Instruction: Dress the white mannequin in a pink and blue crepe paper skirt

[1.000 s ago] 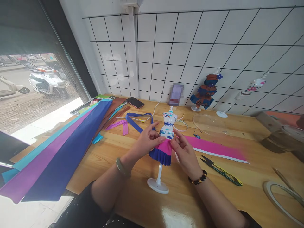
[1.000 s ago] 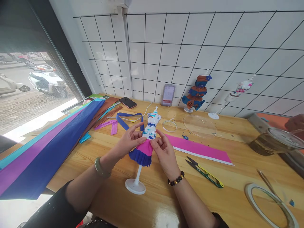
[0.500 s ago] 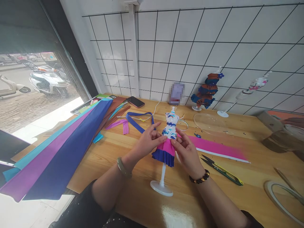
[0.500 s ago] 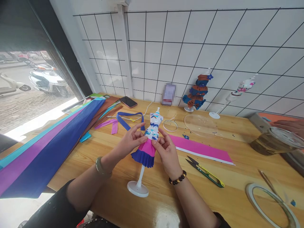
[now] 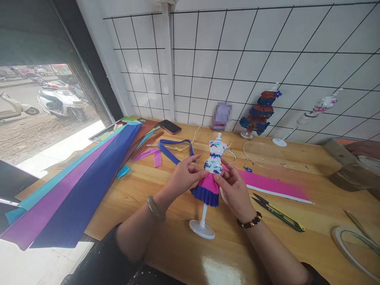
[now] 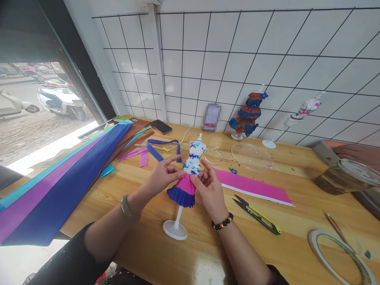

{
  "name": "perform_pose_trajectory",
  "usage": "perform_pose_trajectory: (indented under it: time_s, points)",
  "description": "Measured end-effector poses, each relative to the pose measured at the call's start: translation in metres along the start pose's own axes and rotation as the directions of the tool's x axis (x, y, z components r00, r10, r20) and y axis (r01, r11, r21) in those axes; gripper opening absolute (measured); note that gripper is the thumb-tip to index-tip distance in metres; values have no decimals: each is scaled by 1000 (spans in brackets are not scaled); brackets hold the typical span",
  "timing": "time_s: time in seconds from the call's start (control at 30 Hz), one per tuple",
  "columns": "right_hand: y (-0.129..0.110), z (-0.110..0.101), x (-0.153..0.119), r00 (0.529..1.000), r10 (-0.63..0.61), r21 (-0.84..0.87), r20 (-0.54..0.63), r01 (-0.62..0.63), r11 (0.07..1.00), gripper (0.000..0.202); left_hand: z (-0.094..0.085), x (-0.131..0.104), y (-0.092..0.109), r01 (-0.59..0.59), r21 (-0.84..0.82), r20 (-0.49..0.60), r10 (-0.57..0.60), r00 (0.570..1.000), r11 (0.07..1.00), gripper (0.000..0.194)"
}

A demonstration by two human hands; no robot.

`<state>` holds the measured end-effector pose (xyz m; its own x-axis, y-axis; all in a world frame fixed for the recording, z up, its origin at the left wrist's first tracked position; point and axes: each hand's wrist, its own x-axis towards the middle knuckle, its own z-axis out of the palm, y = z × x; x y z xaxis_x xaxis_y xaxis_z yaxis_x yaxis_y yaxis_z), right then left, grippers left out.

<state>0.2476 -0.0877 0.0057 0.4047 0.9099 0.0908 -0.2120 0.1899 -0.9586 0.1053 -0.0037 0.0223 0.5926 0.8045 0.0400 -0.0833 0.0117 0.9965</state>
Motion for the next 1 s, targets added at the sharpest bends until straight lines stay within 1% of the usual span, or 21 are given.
perform_pose_trajectory:
  time_s: [0.1, 0.17, 0.27, 0.37, 0.47, 0.57, 0.63, 0.73, 0.8, 0.83, 0.9, 0.97, 1.0]
  points:
    - [-1, -1, 0, 1000, 8, 8, 10, -8, 1000, 60, 0, 1, 1, 11, -2, 1, -11, 1000, 1000, 77]
    - [-3, -1, 1, 1000, 6, 20, 14, -7, 1000, 60, 0, 2, 2, 23, -64, -5, -24, 1000, 998, 72]
    - [-4, 0, 1, 1000, 7, 22, 23, -8, 1000, 58, 2, 1, 4, 75, -153, -9, -77, 997, 985, 65]
    - [-5, 1, 0, 999, 12, 20, 45, -13, 1000, 59, 3, -1, 5, 102, -115, 54, -96, 994, 988, 70]
    - [-6, 1, 0, 999, 22, 35, 36, -23, 999, 57, 4, -4, 5, 85, -76, 99, -77, 992, 993, 81]
    - [-7, 1, 0, 997, 79, 113, -5, -78, 991, 48, 4, -4, 4, 78, -107, 85, -69, 994, 991, 82]
    - [-8, 0, 1, 994, 108, 147, -6, -106, 983, 46, 3, -4, 2, 78, -136, 86, -66, 994, 988, 84]
    - [-7, 0, 2, 992, 120, 141, 25, -122, 982, 49, 3, -2, 1, 63, -174, 71, -51, 996, 983, 85]
    - [-6, 0, 2, 992, 117, 115, 38, -121, 986, 51, 3, -1, 1, 46, -198, 38, -39, 999, 979, 85]
    - [-6, 0, 1, 994, 101, 87, 33, -104, 991, 50, 3, 0, 2, 34, -205, 13, -32, 999, 978, 85]
    - [-6, 0, -1, 1000, 27, 0, 9, -27, 1000, 44, 3, 1, 3, 4, -200, -48, -14, 999, 980, 83]
    - [-6, 1, -6, 996, -93, -109, 5, 93, 990, 37, 2, 1, 5, -35, -193, -111, 13, 994, 981, 79]
    - [-7, 1, -8, 987, -160, -173, 24, 161, 972, 36, 2, 2, 6, -51, -199, -135, 24, 991, 979, 77]
